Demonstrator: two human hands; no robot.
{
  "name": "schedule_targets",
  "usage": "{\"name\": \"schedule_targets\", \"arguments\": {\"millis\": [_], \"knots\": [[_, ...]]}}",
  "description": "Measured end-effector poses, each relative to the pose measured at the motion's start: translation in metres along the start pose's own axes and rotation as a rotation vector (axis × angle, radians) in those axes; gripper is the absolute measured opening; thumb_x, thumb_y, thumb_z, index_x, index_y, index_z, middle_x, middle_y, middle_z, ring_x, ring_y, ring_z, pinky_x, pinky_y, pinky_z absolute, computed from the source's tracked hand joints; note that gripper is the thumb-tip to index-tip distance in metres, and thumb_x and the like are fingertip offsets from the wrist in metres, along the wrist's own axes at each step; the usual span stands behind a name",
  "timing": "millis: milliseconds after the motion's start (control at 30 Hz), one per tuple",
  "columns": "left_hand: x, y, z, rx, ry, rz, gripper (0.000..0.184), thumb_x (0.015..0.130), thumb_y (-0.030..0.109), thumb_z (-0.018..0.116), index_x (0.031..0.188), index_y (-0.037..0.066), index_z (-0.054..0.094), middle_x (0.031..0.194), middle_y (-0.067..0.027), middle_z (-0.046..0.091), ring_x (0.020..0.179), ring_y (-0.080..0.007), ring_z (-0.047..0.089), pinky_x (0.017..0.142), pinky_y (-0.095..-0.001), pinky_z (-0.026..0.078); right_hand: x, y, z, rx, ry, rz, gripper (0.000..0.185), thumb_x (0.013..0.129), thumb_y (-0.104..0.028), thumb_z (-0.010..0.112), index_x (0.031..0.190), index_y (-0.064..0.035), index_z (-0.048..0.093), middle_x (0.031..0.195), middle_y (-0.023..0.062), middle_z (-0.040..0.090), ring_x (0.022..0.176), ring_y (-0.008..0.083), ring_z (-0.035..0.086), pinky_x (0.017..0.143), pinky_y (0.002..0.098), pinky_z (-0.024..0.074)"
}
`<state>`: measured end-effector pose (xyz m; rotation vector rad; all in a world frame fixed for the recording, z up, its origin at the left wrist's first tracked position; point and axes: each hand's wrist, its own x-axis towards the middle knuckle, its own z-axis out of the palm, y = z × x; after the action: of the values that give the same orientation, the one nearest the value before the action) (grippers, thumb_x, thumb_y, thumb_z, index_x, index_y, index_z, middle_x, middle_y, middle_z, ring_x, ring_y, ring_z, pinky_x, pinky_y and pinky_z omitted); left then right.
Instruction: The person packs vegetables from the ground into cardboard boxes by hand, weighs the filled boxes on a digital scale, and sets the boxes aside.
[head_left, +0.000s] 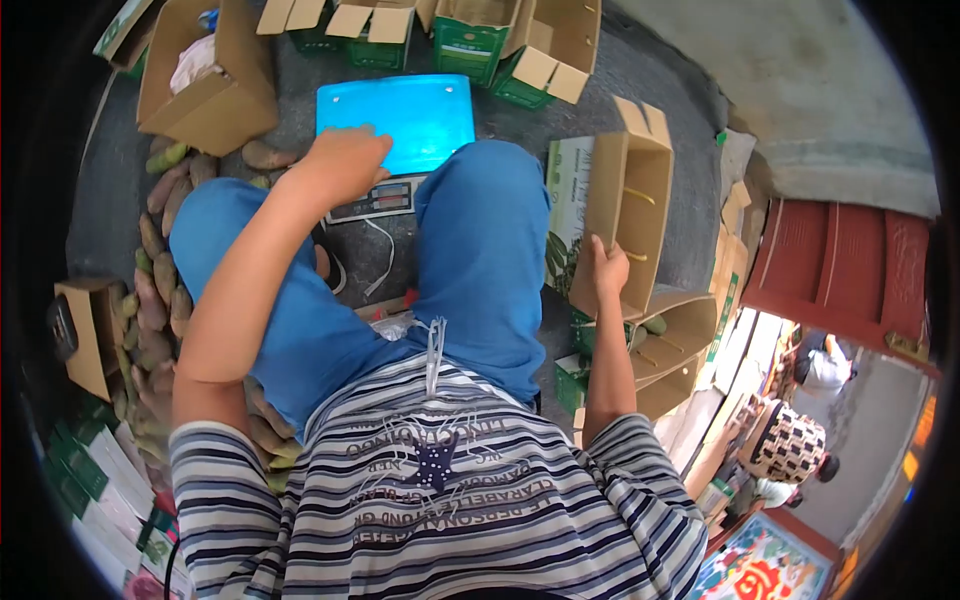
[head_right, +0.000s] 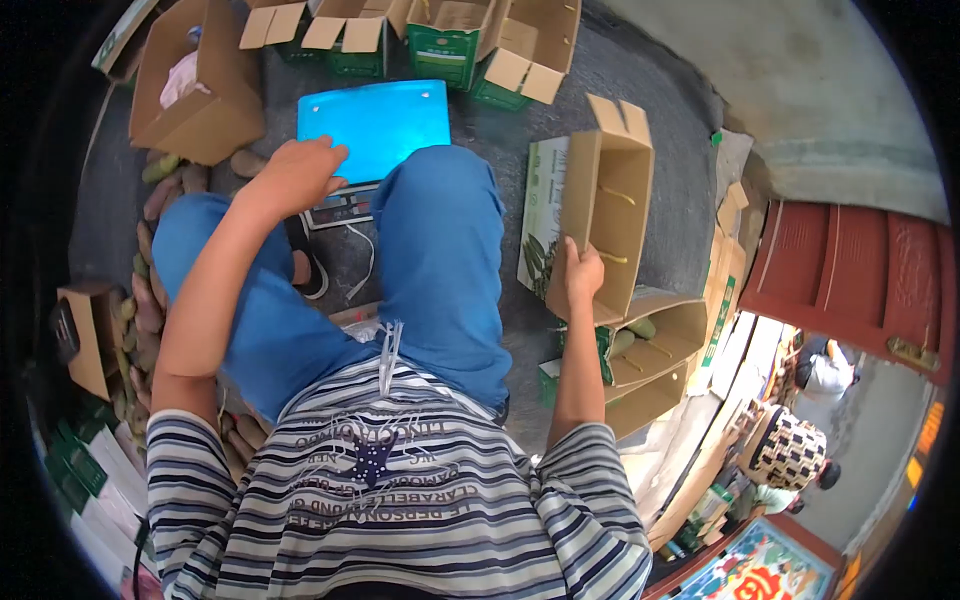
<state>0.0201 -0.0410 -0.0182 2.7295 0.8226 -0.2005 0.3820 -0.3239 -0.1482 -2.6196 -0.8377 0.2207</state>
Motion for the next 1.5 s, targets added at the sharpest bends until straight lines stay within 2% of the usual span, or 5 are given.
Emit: {"name": "schedule_targets", "arguments": {"millis": [200,500,733,1167,1500], "knots": [[0.004,0.008,0.009,0.077,-0.134,-0.05,0.027,0.081,0.024,0.064,0.101,0.005,0.06,0.097,-0.0153,0.06,0.09,-0.0313,0.061,0.075,-0.0422,0.048,-0.02,-0.03,-0.05,0.371,0.087,-0.126,0.029,0.086,-0.021,0.065,0.101,0.0046,0.063,0.089,0.0171,0.067,0.082,0.0191,0.062,0.076,0.0321,0.0471],[0.001,0.015,0.009,0.057,-0.163,-0.008,0.027,0.08,0.026,0.066,0.095,0.004,0.063,0.097,-0.0149,0.061,0.09,-0.0307,0.061,0.074,-0.0421,0.047,0.005,-0.202,-0.165,0.2,-0.128,-0.795,0.019,0.079,-0.012,0.069,0.092,0.0006,0.063,0.075,0.0117,0.058,0.07,0.0215,0.056,0.066,0.031,0.0444],[0.003,0.009,0.021,0.056,-0.122,-0.026,0.029,0.077,0.027,0.068,0.095,0.005,0.066,0.096,-0.0154,0.062,0.092,-0.0311,0.062,0.074,-0.0428,0.047,0.039,-0.344,-0.079,-0.096,-0.428,-1.28,0.027,0.081,-0.027,0.064,0.098,-0.0069,0.066,0.09,0.0127,0.063,0.086,0.032,0.061,0.073,0.0384,0.0471],[-0.003,0.028,-0.02,-0.001,-0.133,-0.068,0.021,0.075,0.016,0.063,0.094,0.009,0.07,0.097,-0.0093,0.067,0.093,-0.0239,0.064,0.07,-0.0404,0.049,0.035,-0.356,0.032,-0.332,-0.61,-1.265,0.028,0.083,-0.021,0.059,0.105,-0.0044,0.055,0.094,0.023,0.062,0.094,0.0387,0.058,0.078,0.0463,0.0462],[-0.096,0.018,-0.048,-0.278,1.263,0.193,0.019,0.081,0.019,0.06,0.098,0.011,0.061,0.096,-0.0079,0.062,0.083,-0.0246,0.062,0.069,-0.0342,0.05,0.095,-0.326,0.083,-0.127,-0.631,-1.223,0.036,0.087,-0.019,0.056,0.12,-0.005,0.05,0.098,0.0246,0.061,0.096,0.0393,0.058,0.08,0.0431,0.0453]]}}
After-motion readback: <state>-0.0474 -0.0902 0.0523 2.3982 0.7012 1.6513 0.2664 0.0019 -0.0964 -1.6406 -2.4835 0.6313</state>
